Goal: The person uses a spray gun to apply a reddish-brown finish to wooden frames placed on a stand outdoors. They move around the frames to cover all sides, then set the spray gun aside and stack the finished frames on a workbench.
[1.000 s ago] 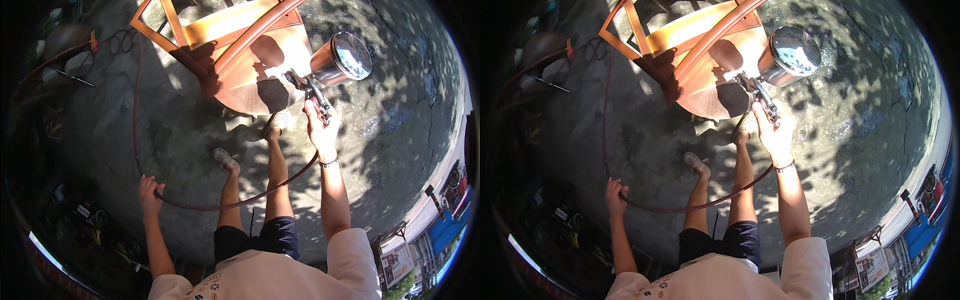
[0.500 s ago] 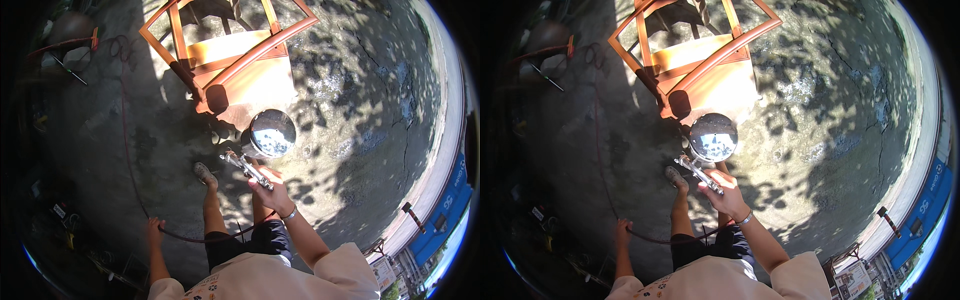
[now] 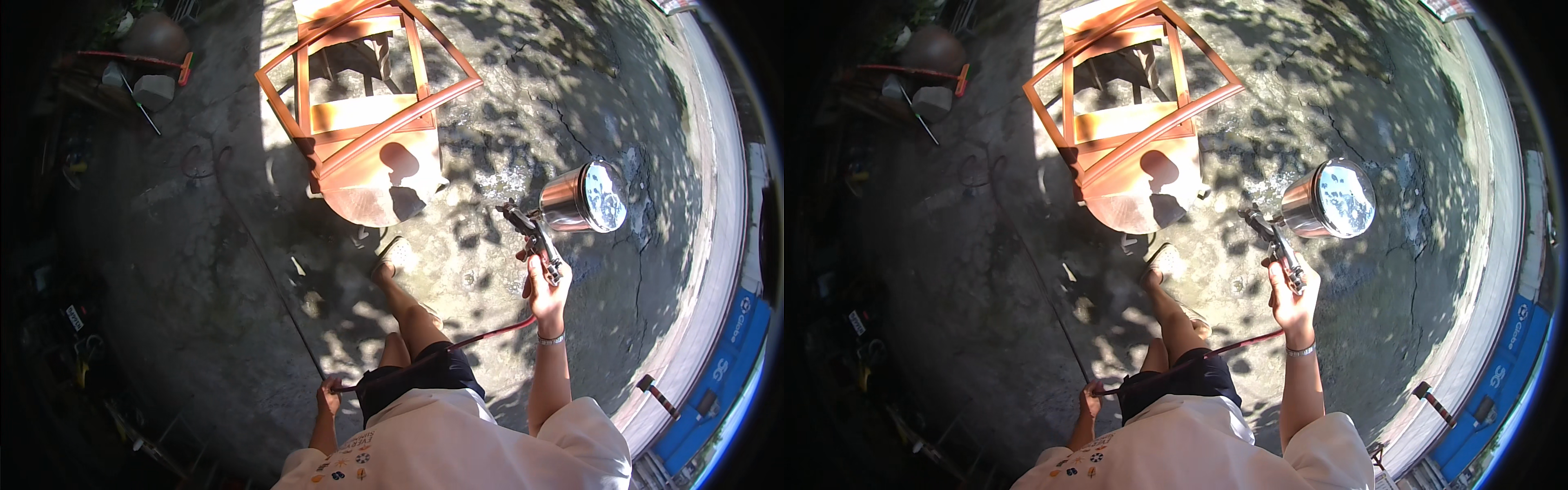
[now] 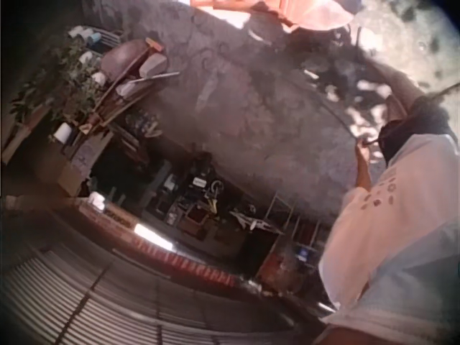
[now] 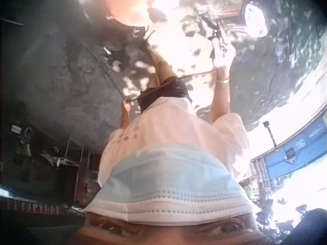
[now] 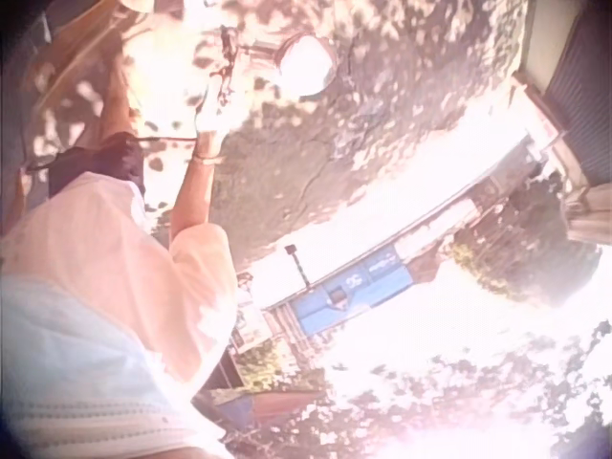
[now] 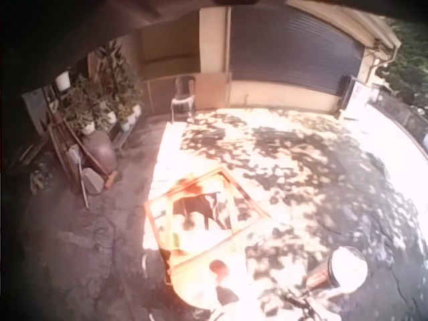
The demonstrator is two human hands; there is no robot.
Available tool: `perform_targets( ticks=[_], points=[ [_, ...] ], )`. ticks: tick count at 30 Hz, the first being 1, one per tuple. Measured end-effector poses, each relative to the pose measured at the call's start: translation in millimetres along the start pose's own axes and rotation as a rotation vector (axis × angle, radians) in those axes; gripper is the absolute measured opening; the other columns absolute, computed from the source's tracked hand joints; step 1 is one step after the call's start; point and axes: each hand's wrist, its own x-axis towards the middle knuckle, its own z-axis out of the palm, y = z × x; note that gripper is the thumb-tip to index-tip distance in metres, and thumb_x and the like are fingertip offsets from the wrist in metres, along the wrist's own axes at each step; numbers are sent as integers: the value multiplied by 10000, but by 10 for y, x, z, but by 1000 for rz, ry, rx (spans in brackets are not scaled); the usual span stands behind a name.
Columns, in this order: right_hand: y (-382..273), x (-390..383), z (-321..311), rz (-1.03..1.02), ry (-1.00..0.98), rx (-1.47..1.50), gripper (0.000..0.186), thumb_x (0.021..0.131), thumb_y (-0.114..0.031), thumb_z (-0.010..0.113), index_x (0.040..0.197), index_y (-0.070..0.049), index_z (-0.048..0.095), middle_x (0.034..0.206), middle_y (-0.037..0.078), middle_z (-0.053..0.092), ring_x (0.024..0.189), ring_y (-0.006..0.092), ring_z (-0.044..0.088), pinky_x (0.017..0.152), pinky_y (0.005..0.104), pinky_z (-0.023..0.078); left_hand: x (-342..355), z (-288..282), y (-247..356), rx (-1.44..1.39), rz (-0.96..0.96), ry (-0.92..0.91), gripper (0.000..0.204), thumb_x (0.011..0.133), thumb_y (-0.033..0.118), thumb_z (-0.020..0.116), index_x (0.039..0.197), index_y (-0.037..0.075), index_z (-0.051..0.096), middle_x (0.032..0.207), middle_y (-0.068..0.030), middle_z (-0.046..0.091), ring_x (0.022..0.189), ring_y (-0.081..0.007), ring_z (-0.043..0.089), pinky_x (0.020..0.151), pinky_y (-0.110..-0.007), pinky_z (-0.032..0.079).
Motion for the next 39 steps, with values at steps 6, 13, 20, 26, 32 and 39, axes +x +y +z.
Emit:
perform_targets(
  ticks=[6,13,20,26,32,39],
  points=[
    [120,-402,-596,-112,125,-53,206,996,-171,620,1020,23,684,640,-31,568,439,20,423,396,208,337,-341,-766,-1061,643,-25,-129,252,995,199,566,851,18,665,782,-168,661,746,-303,649,663,-373,498],
    [287,-556,-1307,-143,127,-144,390,1020,-287,578,1254,20,635,900,81,708,399,38,431,351,208,319,-1175,-709,-1952,1689,546,-181,382,989,349,567,793,41,681,904,-252,669,952,-442,640,808,-490,500],
    [269,-43,-1928,-56,195,-74,348,999,-286,616,1136,33,645,870,105,718,411,47,474,354,210,361,-637,688,-1885,1689,819,-237,409,983,320,579,761,-18,638,828,-272,602,963,-459,587,931,-500,467],
    [607,1182,-2835,-119,176,-111,318,1021,-189,561,1253,21,624,933,90,704,413,37,438,359,203,329,-797,2651,-2391,1846,775,-109,400,988,384,546,885,41,725,1040,-260,635,1022,-436,587,908,-525,461],
    [876,2881,-3618,-197,92,-157,456,991,-363,607,1138,68,639,879,93,704,442,48,498,396,205,356,-1160,4208,-3484,1847,683,-133,327,950,361,613,854,63,710,938,-236,637,904,-441,622,759,-516,497],
    [1698,4338,-4327,-205,52,-214,485,984,-377,613,1082,97,640,894,123,710,411,62,485,384,214,324,-1478,5594,-4431,1845,577,-119,327,952,322,624,811,29,655,871,-232,620,897,-444,608,763,-508,480]
  ],
)
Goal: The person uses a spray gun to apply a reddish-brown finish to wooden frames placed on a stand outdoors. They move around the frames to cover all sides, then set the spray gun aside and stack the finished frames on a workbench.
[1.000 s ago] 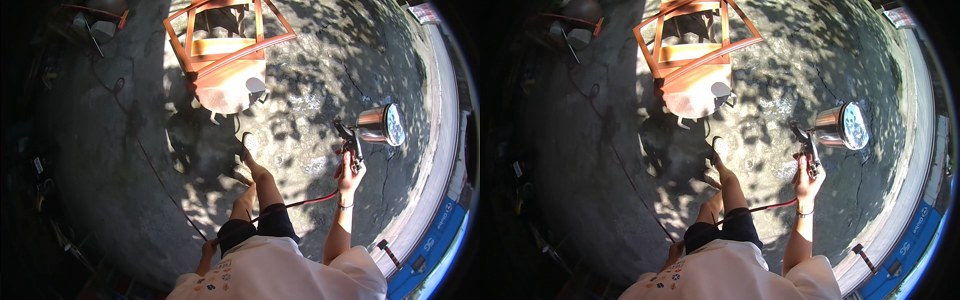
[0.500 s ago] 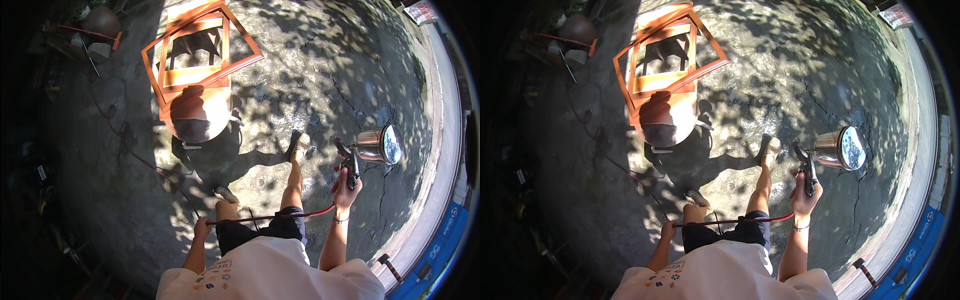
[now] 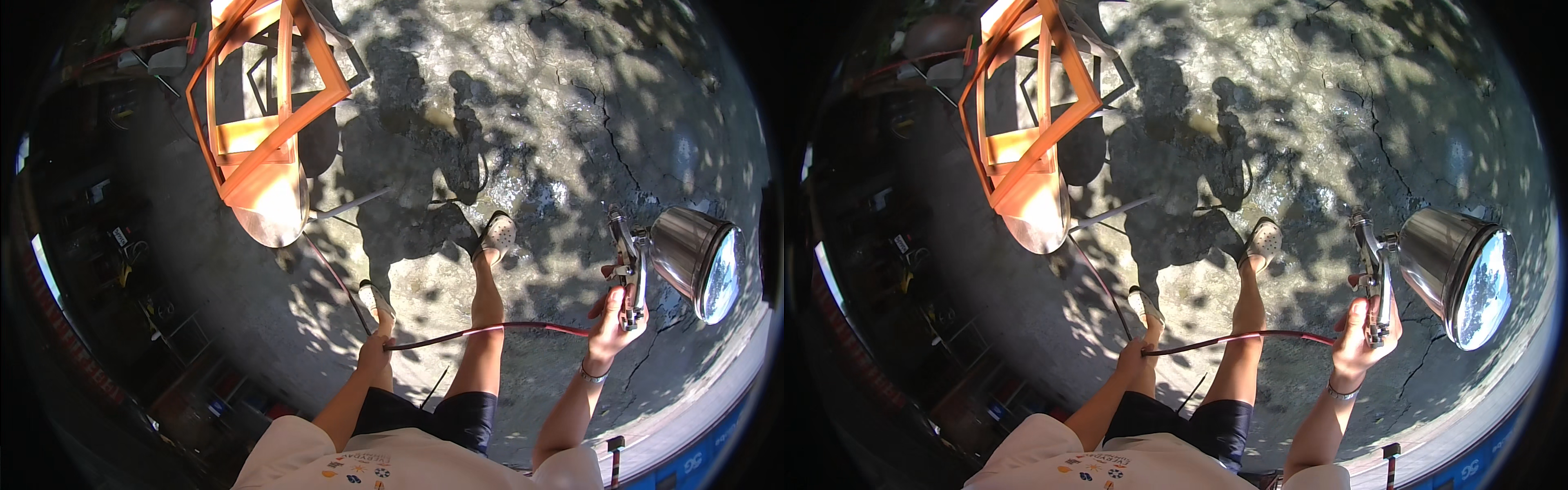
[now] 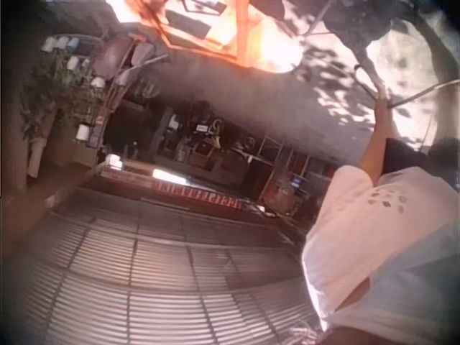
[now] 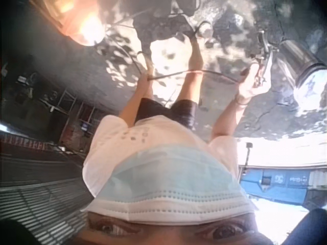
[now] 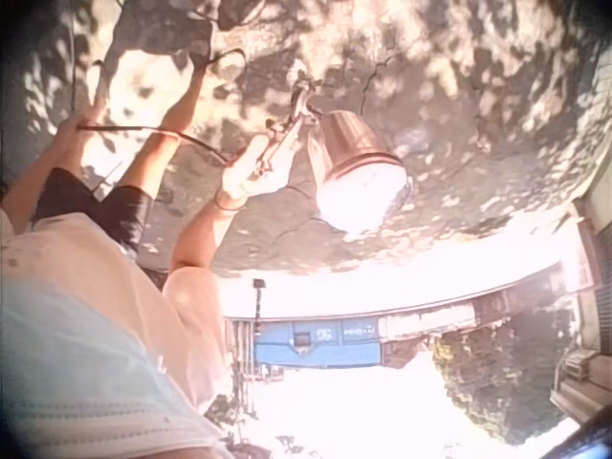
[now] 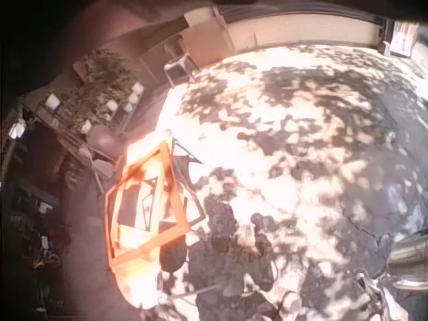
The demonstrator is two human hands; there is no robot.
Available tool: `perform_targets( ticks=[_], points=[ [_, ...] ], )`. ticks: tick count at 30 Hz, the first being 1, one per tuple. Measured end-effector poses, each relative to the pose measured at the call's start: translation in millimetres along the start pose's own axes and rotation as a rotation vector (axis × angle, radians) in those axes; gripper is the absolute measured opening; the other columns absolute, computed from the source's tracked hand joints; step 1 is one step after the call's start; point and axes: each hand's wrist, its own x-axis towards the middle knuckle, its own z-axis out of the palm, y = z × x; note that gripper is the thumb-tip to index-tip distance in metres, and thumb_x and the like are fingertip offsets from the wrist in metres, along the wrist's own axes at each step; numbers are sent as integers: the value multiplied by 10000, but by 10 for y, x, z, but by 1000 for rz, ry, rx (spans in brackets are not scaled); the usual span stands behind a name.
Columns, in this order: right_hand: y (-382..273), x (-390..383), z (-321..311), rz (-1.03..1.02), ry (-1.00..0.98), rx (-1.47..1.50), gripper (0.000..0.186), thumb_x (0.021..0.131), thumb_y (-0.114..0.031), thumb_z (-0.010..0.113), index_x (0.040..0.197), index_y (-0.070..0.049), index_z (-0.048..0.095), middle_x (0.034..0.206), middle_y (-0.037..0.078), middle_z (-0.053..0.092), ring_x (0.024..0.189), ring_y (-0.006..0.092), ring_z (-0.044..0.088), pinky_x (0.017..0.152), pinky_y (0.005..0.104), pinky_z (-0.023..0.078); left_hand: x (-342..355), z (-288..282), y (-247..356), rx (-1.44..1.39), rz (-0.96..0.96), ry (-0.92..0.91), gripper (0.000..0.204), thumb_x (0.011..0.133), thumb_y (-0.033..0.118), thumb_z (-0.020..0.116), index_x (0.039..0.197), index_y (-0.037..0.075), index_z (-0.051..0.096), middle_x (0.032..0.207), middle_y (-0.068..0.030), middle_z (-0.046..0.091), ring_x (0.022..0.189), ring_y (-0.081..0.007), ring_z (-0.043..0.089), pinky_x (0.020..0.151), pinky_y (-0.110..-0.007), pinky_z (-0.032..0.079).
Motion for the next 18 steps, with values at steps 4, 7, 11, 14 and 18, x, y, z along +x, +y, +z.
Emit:
perform_targets(
  ticks=[4,7,11,14,18],
  points=[
    [415,294,-129,38,-39,-6,452,1010,-344,569,1127,89,620,982,150,712,424,70,470,394,225,313,79,34,115,147,134,142,280,945,298,637,875,32,689,922,-224,643,930,-439,617,791,-501,492],
    [586,364,-256,56,-56,-1,458,1023,-337,545,1191,85,603,1044,149,709,433,73,460,403,234,289,228,-104,372,95,-71,34,268,930,295,651,829,47,675,920,-245,662,1028,-446,604,826,-523,492],
    [537,415,-245,107,-6,33,432,1026,-325,546,1160,82,604,1028,149,707,421,66,448,397,227,283,231,-207,330,106,-24,55,283,953,310,625,844,54,679,978,-217,662,1028,-446,600,842,-516,486],
    [343,424,-157,129,25,50,375,1022,-271,559,1087,93,621,998,163,706,418,60,454,393,220,285,139,-257,194,89,74,147,283,957,313,617,849,59,682,962,-207,667,1010,-430,604,836,-503,492],
    [168,292,-2,203,88,45,407,1028,-271,551,1237,74,601,1016,131,702,434,57,468,379,210,305,-27,-468,2,48,-78,5,233,934,294,635,871,78,694,898,-197,681,1006,-401,621,826,-493,503]
  ],
)
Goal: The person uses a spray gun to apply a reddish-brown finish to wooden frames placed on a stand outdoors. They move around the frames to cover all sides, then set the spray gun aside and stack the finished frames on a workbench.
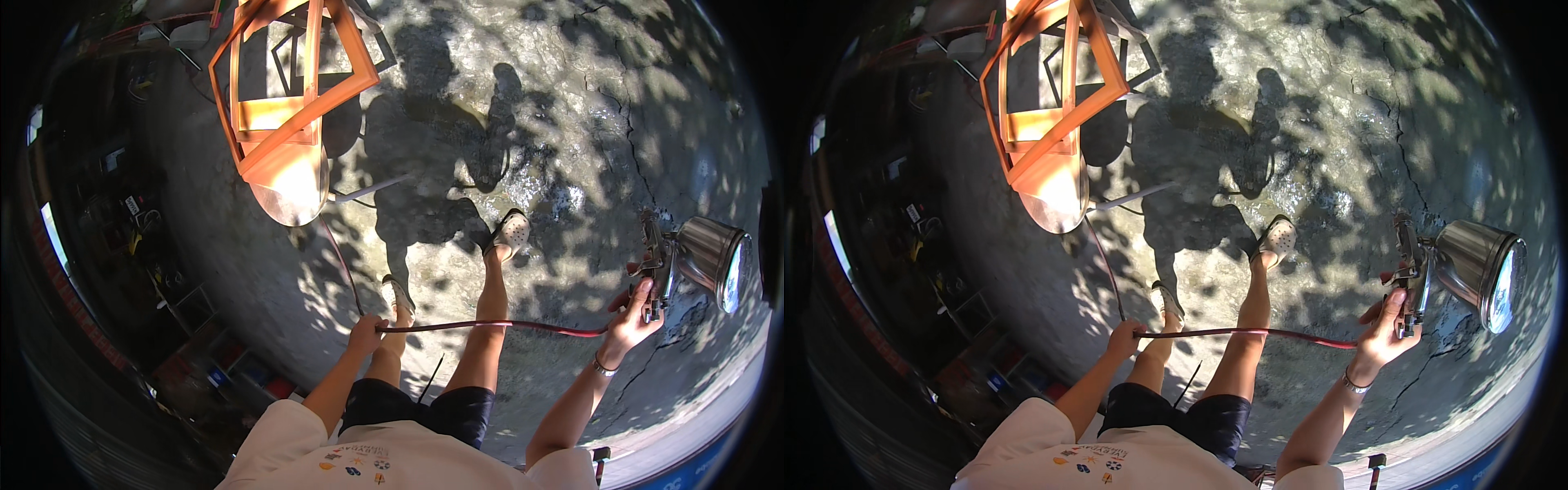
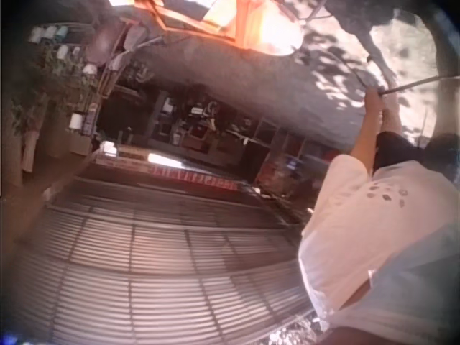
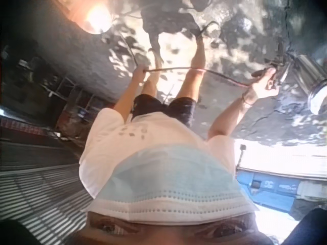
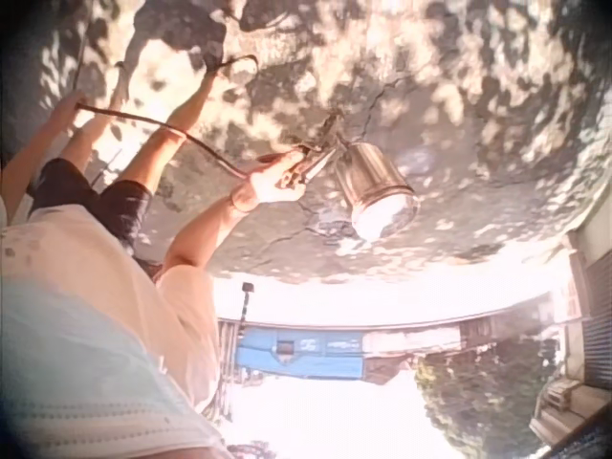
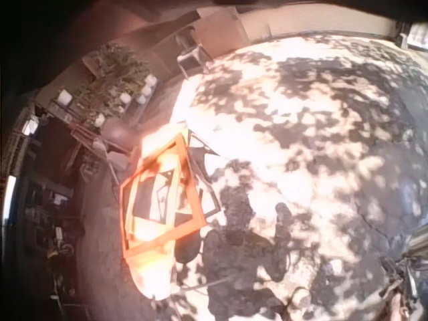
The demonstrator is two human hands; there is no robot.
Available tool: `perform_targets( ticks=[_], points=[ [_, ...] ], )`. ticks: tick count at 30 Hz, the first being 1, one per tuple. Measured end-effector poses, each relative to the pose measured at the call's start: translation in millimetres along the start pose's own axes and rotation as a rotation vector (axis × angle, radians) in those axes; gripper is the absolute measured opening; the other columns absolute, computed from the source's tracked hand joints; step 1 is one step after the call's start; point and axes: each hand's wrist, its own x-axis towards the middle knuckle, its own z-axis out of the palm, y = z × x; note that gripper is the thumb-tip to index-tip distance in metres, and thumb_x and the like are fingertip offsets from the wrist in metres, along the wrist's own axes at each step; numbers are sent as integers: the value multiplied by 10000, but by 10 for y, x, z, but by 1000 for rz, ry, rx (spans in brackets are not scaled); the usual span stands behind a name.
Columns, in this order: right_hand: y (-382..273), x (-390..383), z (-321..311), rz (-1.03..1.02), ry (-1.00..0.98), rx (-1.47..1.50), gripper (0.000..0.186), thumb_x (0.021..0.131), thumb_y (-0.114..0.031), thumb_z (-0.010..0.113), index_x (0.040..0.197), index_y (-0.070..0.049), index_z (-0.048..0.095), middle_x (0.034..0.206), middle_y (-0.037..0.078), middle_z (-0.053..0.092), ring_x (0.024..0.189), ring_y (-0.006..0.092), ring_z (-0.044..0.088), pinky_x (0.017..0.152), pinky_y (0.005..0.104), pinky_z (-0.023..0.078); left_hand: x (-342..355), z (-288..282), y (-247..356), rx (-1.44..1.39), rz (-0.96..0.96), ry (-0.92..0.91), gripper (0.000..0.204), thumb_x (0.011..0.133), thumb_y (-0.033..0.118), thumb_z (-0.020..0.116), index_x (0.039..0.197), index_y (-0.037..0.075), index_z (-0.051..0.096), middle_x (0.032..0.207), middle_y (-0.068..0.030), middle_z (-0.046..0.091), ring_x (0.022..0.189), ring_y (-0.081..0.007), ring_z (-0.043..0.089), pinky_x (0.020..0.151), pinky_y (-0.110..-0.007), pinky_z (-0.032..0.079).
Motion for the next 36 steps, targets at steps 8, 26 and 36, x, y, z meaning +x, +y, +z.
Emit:
perform_targets(
  ticks=[8,26,36],
  points=[
    [-542,-690,639,-127,132,21,372,1040,-309,531,1185,16,641,945,106,715,405,51,459,359,217,313,-254,-455,-1365,-70,89,95,132,890,197,651,943,87,700,877,-191,696,855,-402,664,768,-467,528],
    [-779,-3838,2872,66,-203,94,351,991,-291,629,914,51,658,765,86,703,413,65,490,397,227,372,29,-2439,-4620,57,102,368,363,983,359,609,859,18,610,649,-170,532,605,-380,509,577,-455,400],
    [-557,-1809,3416,-61,156,60,322,970,-305,673,1011,12,711,689,38,668,485,41,484,455,217,351,585,-2561,-3806,-86,356,302,258,990,258,604,891,25,649,601,-128,538,560,-315,523,550,-420,404]
  ],
)
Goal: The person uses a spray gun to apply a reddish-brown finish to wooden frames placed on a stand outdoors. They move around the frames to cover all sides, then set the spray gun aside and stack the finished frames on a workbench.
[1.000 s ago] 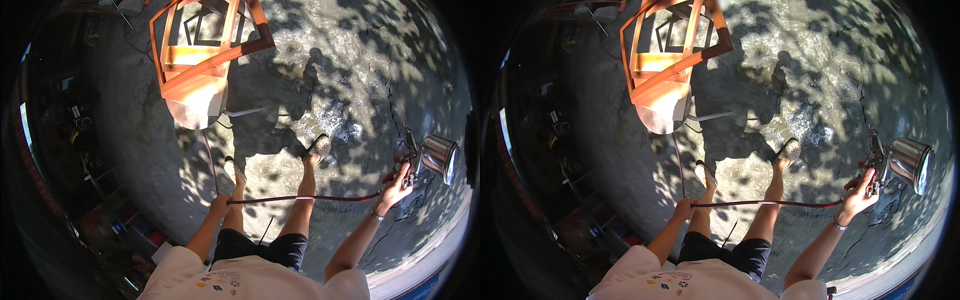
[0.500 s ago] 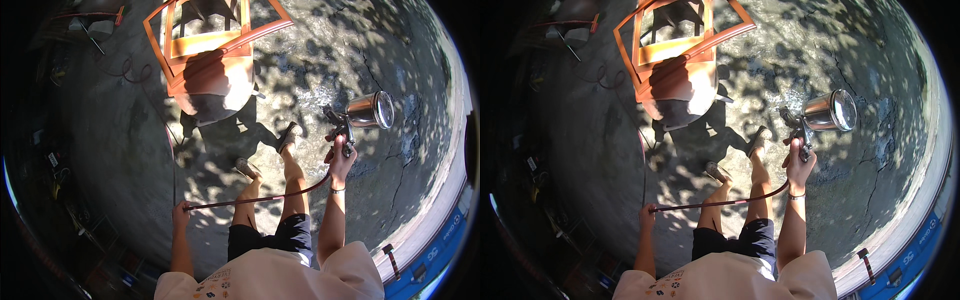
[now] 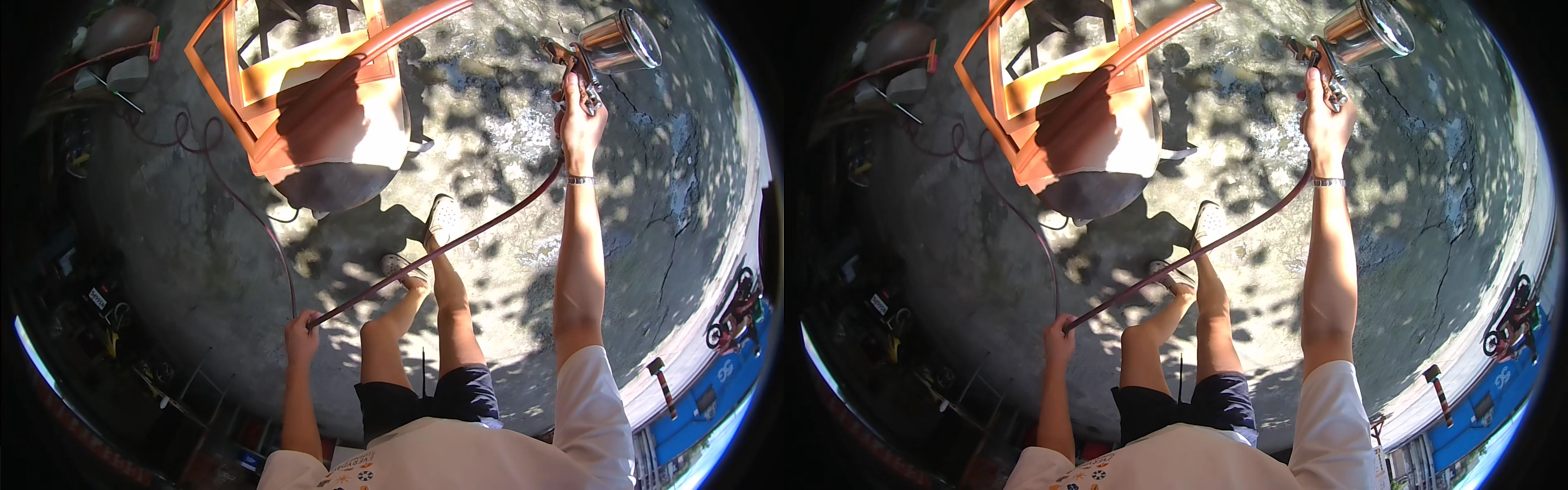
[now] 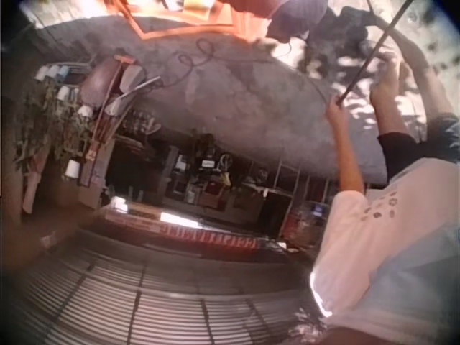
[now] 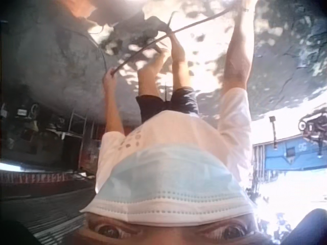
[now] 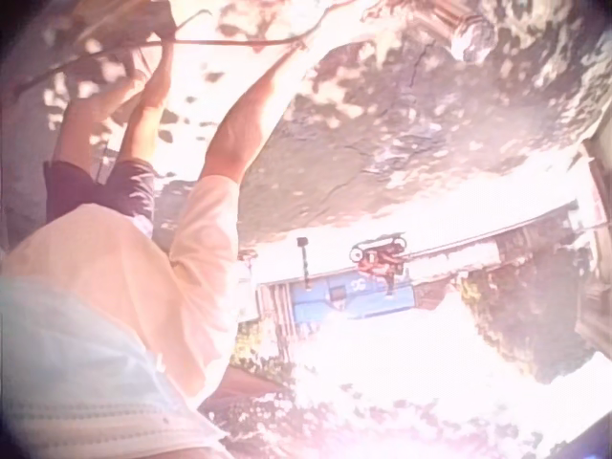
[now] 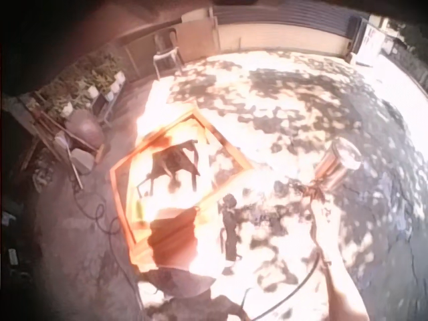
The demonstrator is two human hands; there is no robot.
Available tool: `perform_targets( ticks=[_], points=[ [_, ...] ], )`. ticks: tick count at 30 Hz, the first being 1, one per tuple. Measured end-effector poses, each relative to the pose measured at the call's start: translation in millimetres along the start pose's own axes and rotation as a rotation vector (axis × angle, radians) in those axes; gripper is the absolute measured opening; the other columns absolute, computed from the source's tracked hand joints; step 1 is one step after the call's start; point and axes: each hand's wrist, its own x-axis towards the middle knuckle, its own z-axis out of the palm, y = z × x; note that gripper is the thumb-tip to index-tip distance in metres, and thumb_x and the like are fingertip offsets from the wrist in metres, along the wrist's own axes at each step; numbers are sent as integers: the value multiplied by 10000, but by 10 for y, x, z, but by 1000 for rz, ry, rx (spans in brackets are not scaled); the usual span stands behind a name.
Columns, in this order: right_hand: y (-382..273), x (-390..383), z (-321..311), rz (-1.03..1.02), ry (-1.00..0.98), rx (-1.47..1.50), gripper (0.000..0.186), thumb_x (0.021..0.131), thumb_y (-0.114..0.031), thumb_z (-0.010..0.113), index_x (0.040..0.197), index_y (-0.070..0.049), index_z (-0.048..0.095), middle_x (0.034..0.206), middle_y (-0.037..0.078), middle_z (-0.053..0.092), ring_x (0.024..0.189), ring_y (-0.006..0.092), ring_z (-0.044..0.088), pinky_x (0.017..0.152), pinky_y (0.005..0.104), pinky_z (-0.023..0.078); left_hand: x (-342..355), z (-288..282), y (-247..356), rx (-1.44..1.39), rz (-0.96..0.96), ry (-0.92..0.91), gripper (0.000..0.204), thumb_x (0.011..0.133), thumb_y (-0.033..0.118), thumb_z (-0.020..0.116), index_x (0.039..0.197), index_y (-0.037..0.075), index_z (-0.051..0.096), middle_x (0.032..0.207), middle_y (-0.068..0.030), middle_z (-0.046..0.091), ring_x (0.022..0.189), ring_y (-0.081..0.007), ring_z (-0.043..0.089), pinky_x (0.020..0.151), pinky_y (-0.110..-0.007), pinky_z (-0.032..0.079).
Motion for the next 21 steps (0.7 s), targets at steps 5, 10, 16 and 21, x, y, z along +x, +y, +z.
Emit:
perform_targets(
  ticks=[5,10,16,21],
  points=[
    [-183,174,239,-151,180,190,340,988,-293,630,1018,44,661,766,110,707,397,98,513,372,277,413,32,-58,-72,-5,-1,-63,220,982,234,611,901,33,650,628,-143,566,584,-319,566,546,-404,412],
    [-67,-512,472,72,90,193,298,998,-309,618,955,-17,661,727,92,671,376,85,450,342,254,322,-76,-345,-635,-1,-115,19,245,980,266,615,899,36,644,660,-149,584,614,-325,580,571,-409,432],
    [-14,-2068,929,144,-114,231,228,993,-257,629,945,-36,656,724,67,680,389,61,443,349,232,310,-180,-961,-1711,46,-196,96,319,1003,322,575,902,26,637,691,-162,586,642,-315,570,604,-390,442],
    [-96,-3171,1393,142,-172,192,247,994,-216,623,851,-22,673,637,14,631,403,45,446,373,221,329,-213,-1550,-2527,73,-169,135,382,1015,380,553,903,23,635,676,-172,566,635,-299,562,603,-382,433]
  ],
)
